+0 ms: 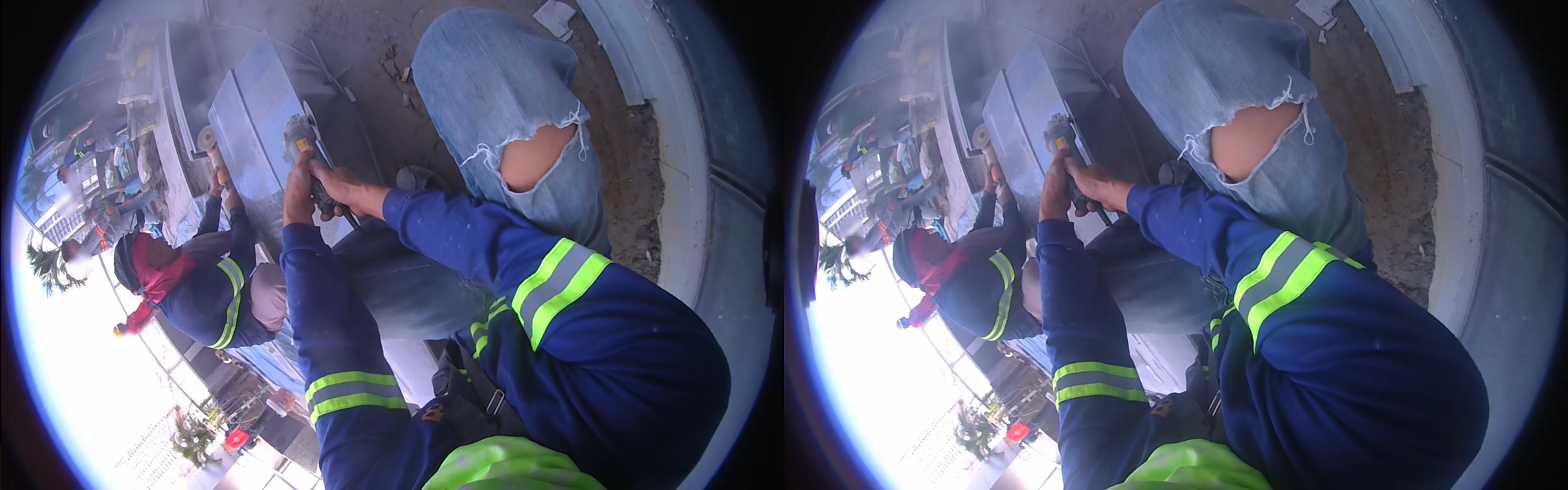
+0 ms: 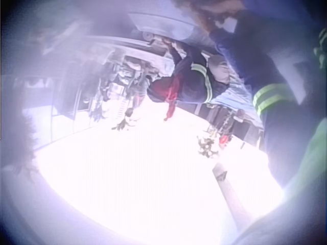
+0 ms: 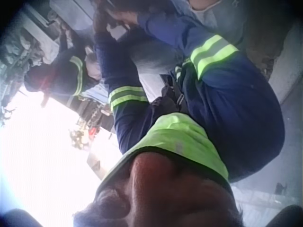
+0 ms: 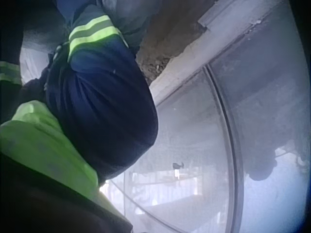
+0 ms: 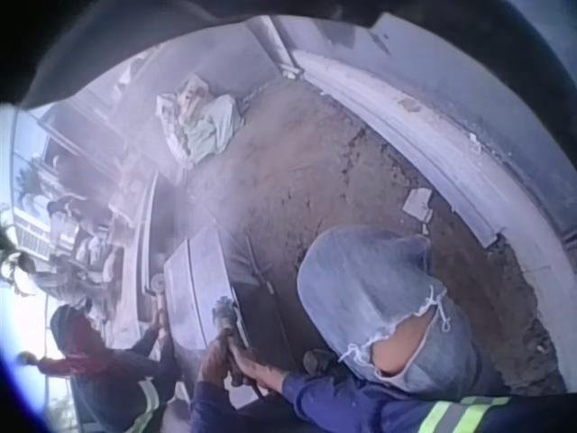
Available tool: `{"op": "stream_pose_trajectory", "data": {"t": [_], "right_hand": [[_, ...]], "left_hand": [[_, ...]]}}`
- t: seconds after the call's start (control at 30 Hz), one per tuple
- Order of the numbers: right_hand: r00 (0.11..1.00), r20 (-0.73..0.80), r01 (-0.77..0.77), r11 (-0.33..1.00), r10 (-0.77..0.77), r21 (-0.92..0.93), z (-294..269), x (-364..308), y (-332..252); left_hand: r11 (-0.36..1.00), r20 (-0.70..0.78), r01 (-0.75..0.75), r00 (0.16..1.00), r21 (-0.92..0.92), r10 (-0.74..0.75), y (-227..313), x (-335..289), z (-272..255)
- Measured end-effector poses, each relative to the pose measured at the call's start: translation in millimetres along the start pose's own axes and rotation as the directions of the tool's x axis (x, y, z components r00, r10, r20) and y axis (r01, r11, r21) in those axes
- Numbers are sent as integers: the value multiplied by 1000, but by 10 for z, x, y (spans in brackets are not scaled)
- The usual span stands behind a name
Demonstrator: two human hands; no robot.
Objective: The person kneels on the floor and uses an angle grinder to cut or grind a large rectangular slab. Another worker nearby also uses an angle grinder on a similar slab. Dust is generated during the grinding process.
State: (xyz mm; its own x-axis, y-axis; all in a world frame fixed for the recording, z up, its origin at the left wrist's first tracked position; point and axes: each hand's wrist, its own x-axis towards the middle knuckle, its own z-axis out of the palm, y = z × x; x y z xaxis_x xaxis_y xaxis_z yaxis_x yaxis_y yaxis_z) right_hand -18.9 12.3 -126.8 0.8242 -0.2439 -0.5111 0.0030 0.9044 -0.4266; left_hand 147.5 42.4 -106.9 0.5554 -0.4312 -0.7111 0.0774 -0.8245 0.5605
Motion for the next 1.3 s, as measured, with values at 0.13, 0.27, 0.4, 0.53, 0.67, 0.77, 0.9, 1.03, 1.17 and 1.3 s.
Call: {"op": "stream_pose_trajectory", "data": {"t": [0.13, 0.27, 0.4, 0.53, 0.67, 0.77, 0.9, 1.03, 1.17, 1.3], "right_hand": [[1000, 0, -2, 999, 2, 46, 12, -39, -20], [1000, -4, -21, 999, 21, 50, -1, -36, -54], [1000, 12, 5, 998, -6, 58, -21, 14, -73], [1000, 2, -4, 998, 4, 55, -34, 72, -69], [1000, -18, -7, 999, 8, 43, -42, 88, -70], [1000, -14, -8, 1000, 8, 29, -40, 71, -67], [1000, 1, 21, 1000, -21, 24, -24, 30, -38], [1000, 15, 10, 999, -11, 37, 0, 5, -16], [1000, 5, -15, 999, 14, 38, 13, -9, -15], [1000, 3, -6, 1000, 6, 9, 22, -23, -3]], "left_hand": [[1000, 23, -25, 999, -19, 26, -2, -1, -1], [1000, 11, -26, 1000, -15, 26, 18, 22, 18], [999, -16, -9, 1000, -33, 9, 50, 56, 29], [1000, 12, 0, 1000, -2, 0, 66, 73, 25], [999, 0, -50, 999, -17, 50, 56, 77, 33], [997, 7, -69, 998, -34, 69, 35, 69, 32], [998, 3, -50, 999, -31, 50, 7, 49, 25], [999, -3, -39, 999, -26, 39, -18, 28, 1], [999, -7, -37, 999, -14, 37, -37, 47, -41], [1000, -12, 0, 1000, 7, 0, -72, 78, -84]]}}
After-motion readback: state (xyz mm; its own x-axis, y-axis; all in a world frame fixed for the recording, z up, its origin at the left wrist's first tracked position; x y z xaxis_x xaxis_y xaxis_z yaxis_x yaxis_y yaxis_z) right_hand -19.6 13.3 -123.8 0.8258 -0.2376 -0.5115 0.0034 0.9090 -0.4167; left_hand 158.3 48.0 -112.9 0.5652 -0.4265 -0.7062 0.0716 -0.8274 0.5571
